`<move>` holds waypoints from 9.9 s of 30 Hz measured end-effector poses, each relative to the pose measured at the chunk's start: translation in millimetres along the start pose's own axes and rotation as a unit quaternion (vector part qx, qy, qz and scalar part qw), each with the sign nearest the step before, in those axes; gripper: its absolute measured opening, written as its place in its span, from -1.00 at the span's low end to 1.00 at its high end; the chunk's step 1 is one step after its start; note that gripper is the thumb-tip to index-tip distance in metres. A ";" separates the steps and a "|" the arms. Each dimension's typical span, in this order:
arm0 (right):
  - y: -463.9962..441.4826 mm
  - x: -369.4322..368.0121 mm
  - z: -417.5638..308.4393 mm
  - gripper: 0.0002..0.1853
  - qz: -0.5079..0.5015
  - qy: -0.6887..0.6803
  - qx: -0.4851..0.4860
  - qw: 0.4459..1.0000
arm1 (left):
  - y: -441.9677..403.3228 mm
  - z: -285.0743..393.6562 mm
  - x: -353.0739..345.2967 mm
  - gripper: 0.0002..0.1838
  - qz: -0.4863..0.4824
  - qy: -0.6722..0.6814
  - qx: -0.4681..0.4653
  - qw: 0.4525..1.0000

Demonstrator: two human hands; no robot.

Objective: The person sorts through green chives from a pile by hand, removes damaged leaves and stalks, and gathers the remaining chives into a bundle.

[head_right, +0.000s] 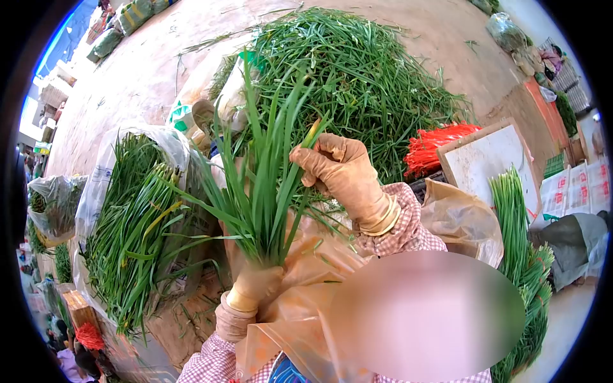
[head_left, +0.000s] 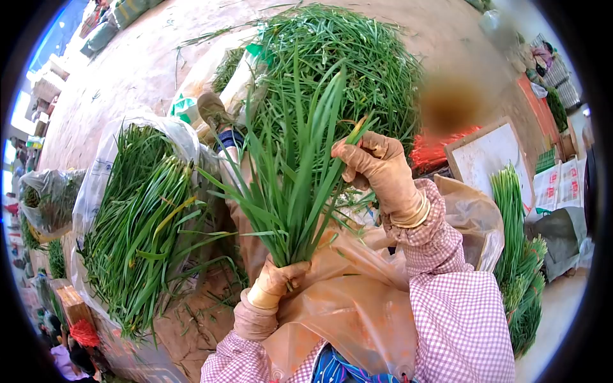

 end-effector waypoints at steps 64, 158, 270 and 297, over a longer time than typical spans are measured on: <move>-3.3 18.2 -8.7 -0.87 0.011 0.401 0.401 0.824 | 31.8 -16.7 31.1 -0.60 -0.106 0.026 0.080 0.991; 31.6 8.2 74.5 -0.86 -0.096 -0.096 -0.122 0.983 | 41.4 -17.7 19.4 -0.77 0.029 -0.249 -0.082 0.965; 85.9 427.2 60.7 -0.82 0.140 0.644 -0.174 0.732 | -80.5 -21.7 -69.0 -0.72 -0.031 -0.051 0.140 0.988; -35.0 -32.0 -69.6 -0.65 -0.221 0.447 0.306 0.811 | 50.9 37.7 -3.5 -0.70 0.073 -0.075 -0.213 0.971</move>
Point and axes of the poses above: each hand's wrist, its own y-axis away from the middle knuckle, its own x-axis out of the back of the hand, z = x × y, the point moved 2 cm from there along -y, towards the middle knuckle, and after that the axes turned 12 degrees about y, right-handed, at the moved point
